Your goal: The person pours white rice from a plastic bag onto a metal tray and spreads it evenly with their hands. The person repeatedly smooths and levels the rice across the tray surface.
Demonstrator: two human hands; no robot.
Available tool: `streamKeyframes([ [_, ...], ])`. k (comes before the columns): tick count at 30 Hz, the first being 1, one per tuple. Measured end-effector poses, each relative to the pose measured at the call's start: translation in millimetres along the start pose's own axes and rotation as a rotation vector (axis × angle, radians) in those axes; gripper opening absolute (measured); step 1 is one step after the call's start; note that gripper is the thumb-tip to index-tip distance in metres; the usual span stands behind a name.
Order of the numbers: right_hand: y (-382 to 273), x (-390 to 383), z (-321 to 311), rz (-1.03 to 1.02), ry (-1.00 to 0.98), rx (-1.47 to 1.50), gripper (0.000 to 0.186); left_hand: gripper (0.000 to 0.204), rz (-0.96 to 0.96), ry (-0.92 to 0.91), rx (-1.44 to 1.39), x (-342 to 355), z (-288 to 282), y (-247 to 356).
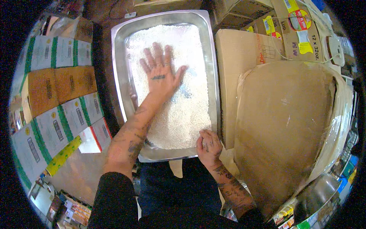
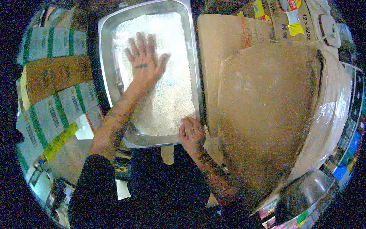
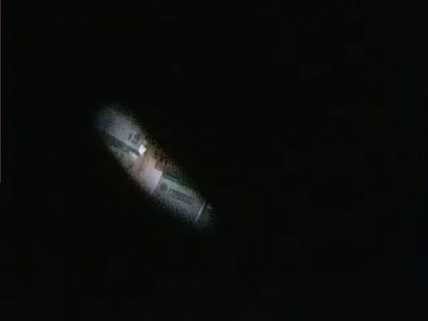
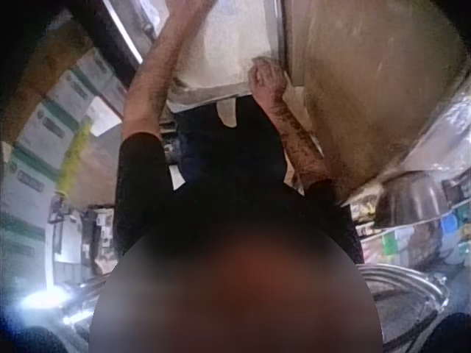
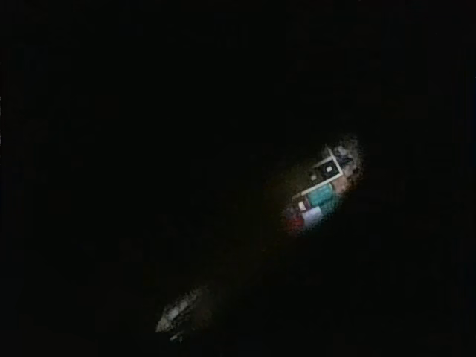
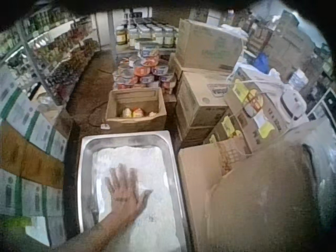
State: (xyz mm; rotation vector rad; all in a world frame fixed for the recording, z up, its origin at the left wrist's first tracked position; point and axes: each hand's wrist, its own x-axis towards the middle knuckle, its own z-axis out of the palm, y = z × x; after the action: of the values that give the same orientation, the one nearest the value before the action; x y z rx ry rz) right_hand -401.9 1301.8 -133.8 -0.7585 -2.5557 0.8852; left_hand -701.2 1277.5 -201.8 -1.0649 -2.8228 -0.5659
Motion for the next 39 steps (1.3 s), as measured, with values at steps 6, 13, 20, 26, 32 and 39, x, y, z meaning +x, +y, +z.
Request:
streamKeyframes([
  [6,2,1,-2,-0.040,-0.016,0.021,0.030,0.079,0.161,0.030,-0.095,21,26,31],
  [13,4,0,0,-0.034,-0.008,0.060,0.026,0.081,-0.129,0.108,0.117,-3,-4,-5],
  [20,-2,4,-2,-0.046,-0.010,0.045,0.023,0.086,-0.149,-0.099,0.003,-27,-10,-9],
  [26,1,1,1,-0.046,0.005,0.017,0.022,0.086,0.059,-0.065,-0.152,-25,6,30],
  [32,1,1,2,-0.014,0.008,0.053,0.022,0.087,0.047,-0.153,-0.132,-16,6,31],
  [39,0,0,1,-0.012,-0.001,0.040,0.022,0.096,-0.144,-0.250,-0.028,-98,-68,28],
])
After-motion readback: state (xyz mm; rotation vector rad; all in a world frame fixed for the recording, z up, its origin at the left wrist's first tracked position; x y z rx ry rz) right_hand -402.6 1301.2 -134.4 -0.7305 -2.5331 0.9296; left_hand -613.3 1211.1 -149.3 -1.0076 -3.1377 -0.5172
